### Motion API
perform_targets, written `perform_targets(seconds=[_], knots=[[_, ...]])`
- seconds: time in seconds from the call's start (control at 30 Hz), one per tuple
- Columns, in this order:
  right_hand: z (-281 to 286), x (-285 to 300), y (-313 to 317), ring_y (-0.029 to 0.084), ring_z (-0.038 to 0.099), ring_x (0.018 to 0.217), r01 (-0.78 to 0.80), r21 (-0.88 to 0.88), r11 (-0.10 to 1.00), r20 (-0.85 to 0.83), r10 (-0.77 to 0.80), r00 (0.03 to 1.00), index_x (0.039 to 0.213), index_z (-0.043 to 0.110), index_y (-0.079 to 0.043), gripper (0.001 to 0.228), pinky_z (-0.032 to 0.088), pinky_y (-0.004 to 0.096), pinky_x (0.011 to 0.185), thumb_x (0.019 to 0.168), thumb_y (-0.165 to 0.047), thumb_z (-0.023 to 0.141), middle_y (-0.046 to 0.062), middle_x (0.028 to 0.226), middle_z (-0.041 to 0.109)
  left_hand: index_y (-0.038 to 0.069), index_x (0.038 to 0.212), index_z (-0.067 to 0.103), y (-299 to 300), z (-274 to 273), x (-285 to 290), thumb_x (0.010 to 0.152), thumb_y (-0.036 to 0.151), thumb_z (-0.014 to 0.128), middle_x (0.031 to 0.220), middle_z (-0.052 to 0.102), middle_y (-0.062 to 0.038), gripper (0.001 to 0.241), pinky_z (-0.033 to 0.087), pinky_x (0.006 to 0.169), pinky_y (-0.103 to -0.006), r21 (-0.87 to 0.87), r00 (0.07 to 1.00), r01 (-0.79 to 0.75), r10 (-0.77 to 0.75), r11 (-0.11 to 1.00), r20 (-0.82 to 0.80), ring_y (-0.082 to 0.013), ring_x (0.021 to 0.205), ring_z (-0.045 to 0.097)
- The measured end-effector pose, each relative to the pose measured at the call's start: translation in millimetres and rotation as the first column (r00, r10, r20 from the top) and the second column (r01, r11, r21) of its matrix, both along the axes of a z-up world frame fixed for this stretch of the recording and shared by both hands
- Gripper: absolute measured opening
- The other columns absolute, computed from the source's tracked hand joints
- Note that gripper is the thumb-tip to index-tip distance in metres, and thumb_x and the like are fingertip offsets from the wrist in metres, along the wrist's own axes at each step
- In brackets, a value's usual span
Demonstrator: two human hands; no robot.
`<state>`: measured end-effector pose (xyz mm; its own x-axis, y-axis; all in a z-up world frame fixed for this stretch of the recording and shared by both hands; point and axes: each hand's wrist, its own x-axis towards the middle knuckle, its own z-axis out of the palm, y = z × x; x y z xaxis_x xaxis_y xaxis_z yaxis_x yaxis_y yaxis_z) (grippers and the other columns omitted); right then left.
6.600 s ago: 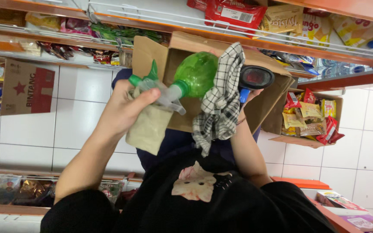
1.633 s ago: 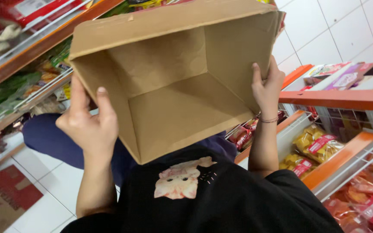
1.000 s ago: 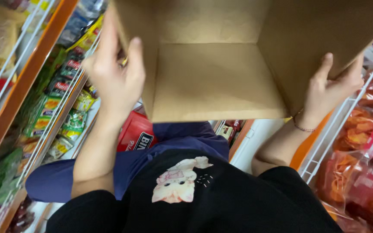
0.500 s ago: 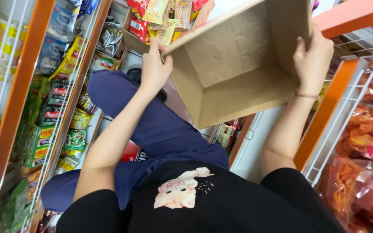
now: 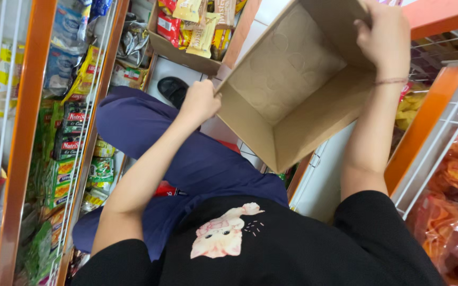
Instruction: The person wipes snack packages and shelves with cloths and a spray bottle, handles a barcode scanner, and moves items between the shelves and a cardboard box.
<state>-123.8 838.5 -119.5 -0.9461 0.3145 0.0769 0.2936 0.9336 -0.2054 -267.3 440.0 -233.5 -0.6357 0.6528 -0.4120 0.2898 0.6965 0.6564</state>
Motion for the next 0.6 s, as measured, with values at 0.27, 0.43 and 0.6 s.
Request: perform_targets(seconds=[0.27,0.43,0.6], knots=[[-79.5,-39.4,-1.5,0.04,0.067,0.096,-0.151,-0.008,0.989,0.132,0.15,0.98,0.12,0.072,-0.011,0.026,0.052,0.051,0.081,0.094,-0.014,0.074,0.02,0.104,0.071,-0.008,0.094,0.074,-4.8,-70.0,33.9,0.08,0.012,0.064,0.09,0.073,-0.031,0.026,0.059,0.084,-0.048,-0.281,0.972,0.225,-0.196,0.933,0.128,-0.0428,0.09,0.074],[-120.9,-64.3,-23.2,0.039,0.067,0.096,-0.098,-0.165,0.981,0.196,0.13,0.972,0.13,0.073,-0.023,0.035,0.052,0.051,0.082,0.096,-0.012,0.069,0.016,0.107,0.072,-0.007,0.098,0.073,-8.4,-115.1,35.0,0.083,0.016,0.063,0.098,0.071,-0.031,0.03,0.058,0.086,-0.0479,-0.342,0.972,0.212,-0.161,0.916,0.173,-0.0431,0.096,0.071],[-158.0,-81.9,-36.1,0.039,0.066,0.095,-0.142,-0.222,0.965,0.132,0.174,0.976,0.131,0.072,-0.022,0.039,0.052,0.05,0.081,0.094,-0.009,0.067,0.016,0.105,0.069,-0.003,0.1,0.074,0.6,-151.8,26.1,0.084,0.014,0.062,0.105,0.071,-0.028,0.026,0.057,0.087,-0.0483,-0.325,0.99,0.144,-0.14,0.935,0.036,-0.0432,0.101,0.07]])
